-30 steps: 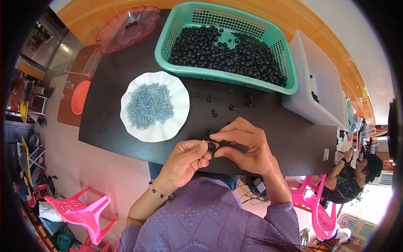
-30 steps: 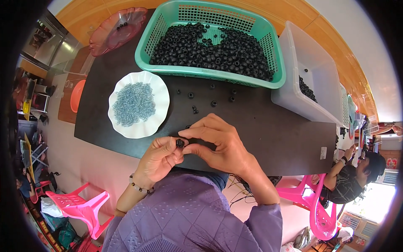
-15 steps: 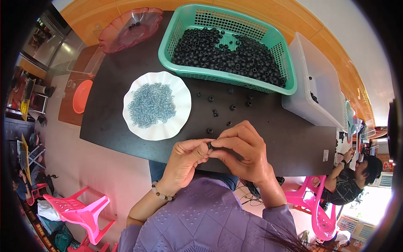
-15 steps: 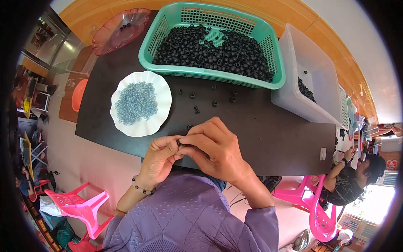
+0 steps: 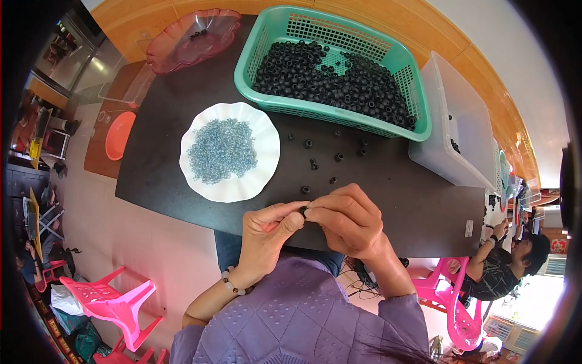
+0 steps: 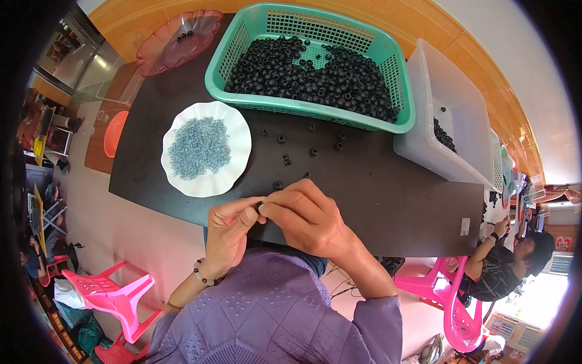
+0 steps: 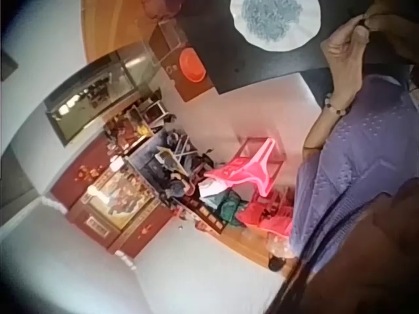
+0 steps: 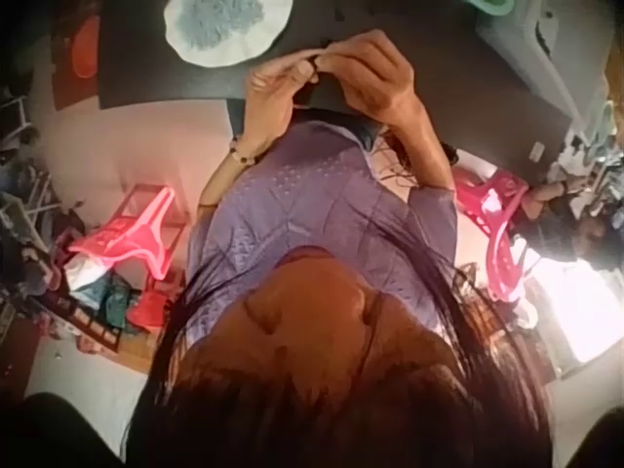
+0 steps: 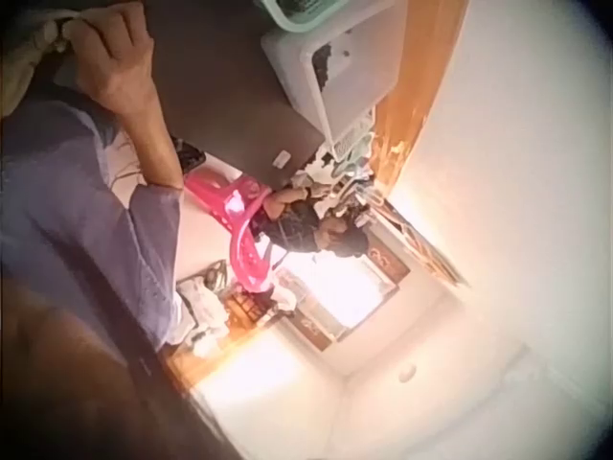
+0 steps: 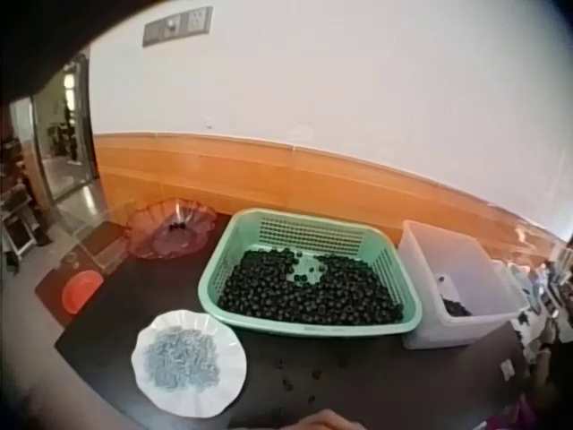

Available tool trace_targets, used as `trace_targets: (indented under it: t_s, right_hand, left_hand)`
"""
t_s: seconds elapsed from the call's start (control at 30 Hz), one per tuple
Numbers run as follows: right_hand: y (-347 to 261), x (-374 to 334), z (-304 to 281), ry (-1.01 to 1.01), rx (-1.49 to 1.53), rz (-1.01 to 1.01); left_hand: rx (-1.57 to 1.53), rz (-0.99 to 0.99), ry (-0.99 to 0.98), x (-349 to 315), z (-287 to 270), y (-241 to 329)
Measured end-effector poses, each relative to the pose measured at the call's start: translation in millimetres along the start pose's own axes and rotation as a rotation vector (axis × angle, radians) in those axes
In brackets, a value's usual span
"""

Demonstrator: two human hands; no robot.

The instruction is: The person picks up black beads and small blue beads by hand, inserting the blue beads into the black beads before placing the assembled pieces onto the table.

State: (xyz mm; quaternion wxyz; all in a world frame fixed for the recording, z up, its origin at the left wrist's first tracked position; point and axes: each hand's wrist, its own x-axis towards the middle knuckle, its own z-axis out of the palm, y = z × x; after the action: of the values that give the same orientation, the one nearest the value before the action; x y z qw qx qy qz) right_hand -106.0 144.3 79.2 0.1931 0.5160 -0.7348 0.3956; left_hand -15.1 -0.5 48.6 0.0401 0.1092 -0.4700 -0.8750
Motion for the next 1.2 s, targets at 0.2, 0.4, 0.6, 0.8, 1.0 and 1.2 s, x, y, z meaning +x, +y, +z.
trace_targets:
  t_s: [0.2, 0.4, 0.6, 0.8, 1.0, 1.2]
  right_hand:
    - [4, -5, 2, -0.009, 0.001, -0.104]
    - [11, -1, 4, -0.023, 0.038, -0.19]
    - [12, 4, 4, -0.137, 0.095, -0.116]
    - [5, 38, 10, -0.195, 0.202, 0.032]
    - [21, 104, 16, -0.462, 0.372, 0.461]
    - [100, 196, 73, -0.459, 0.503, 0.698]
  left_hand:
    - [0.062, 0.062, -0.016, 0, -4, -2]
    - [0.062, 0.143, 0.012, 0, -2, -10]
    - [0.073, 0.096, 0.067, 1, -6, -11]
    - [0.05, 0.148, 0.137, 8, -11, -5]
    - [-0.017, 0.201, 0.249, 9, -14, 6]
    - [0.168, 0.175, 0.277, -6, -40, -3]
